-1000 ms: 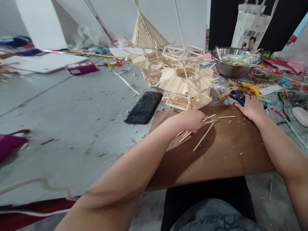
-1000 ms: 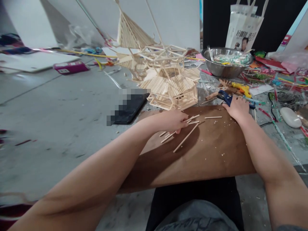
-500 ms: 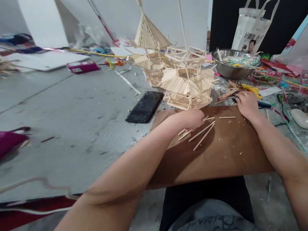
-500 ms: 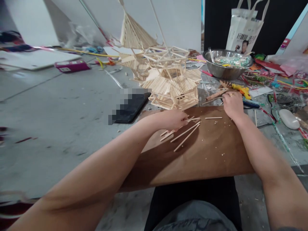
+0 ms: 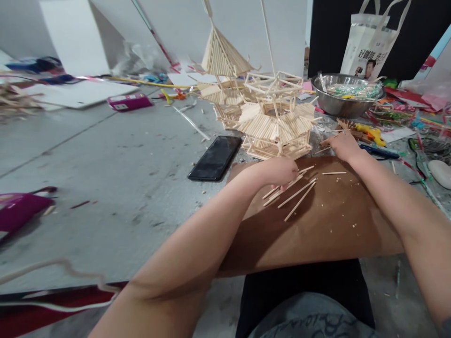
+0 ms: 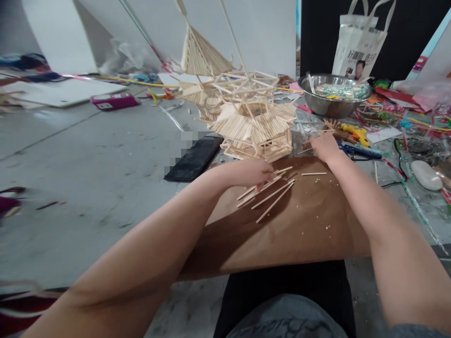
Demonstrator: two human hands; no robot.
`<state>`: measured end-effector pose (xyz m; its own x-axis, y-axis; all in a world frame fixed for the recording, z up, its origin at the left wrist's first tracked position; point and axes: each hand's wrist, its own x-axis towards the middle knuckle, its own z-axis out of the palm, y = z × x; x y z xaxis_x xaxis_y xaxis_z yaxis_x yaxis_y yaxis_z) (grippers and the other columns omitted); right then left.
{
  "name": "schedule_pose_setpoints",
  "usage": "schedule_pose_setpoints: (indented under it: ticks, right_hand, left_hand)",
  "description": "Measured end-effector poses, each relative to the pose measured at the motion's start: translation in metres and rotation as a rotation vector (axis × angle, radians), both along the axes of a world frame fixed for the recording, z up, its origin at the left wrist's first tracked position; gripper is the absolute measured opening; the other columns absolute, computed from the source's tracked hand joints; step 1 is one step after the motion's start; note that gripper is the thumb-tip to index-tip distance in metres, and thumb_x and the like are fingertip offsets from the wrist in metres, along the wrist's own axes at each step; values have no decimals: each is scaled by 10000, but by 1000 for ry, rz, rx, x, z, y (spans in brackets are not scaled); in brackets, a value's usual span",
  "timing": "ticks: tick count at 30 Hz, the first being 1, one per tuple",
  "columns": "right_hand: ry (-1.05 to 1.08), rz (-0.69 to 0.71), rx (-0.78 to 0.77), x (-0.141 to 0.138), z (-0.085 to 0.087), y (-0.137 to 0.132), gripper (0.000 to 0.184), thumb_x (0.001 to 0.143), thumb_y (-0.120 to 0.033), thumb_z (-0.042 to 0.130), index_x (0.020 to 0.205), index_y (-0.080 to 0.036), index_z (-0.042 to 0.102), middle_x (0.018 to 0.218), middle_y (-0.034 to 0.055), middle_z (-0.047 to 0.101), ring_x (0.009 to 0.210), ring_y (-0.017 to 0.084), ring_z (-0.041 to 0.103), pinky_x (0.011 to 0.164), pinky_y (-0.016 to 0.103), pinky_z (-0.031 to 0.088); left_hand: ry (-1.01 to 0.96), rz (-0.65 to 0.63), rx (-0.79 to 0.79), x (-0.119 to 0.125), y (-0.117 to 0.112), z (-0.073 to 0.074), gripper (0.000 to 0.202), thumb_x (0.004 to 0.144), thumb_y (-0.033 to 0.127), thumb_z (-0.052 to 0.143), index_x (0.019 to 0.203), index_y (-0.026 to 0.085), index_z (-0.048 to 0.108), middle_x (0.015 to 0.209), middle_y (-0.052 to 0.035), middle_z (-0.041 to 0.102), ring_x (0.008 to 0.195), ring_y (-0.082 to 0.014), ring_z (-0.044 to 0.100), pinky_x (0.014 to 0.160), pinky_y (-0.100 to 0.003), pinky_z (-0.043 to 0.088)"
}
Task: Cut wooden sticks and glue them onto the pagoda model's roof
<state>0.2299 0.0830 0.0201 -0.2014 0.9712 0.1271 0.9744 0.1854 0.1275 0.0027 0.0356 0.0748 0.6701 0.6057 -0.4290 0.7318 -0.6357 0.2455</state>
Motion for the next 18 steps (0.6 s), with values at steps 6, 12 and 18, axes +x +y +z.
schedule_pose_setpoints:
  ticks: [6, 12, 18]
  right_hand:
    - [-336, 166, -53, -3, 13, 4, 318, 793, -76, 344, 1001, -83, 584, 917, 178, 635, 909, 263, 553, 750, 382, 340]
    - [-238, 224, -48, 1, 22, 9, 209, 704, -64, 484, 840, -135, 626, 819, 117, 648, 836, 251, 563, 714, 368, 384]
    - [455, 132, 318, 7, 48, -12, 138, 763, -211, 459, 797, -163, 583, 783, 68, 618, 733, 169, 554, 626, 296, 423]
  left_hand:
    - [-184, 57, -144, -3, 4, -5, 237, 785, 243, 356, 835, 136, 561, 701, -63, 669, 421, -91, 505, 452, -208, 382]
    - [-429, 104, -158, -3, 7, -13, 205, 785, 265, 417, 681, 136, 538, 676, -46, 636, 411, -60, 484, 406, -180, 366]
    - [-735, 271, -241, 6, 2, -17, 185, 802, 229, 432, 669, 126, 509, 623, -19, 572, 432, -48, 476, 408, -170, 393]
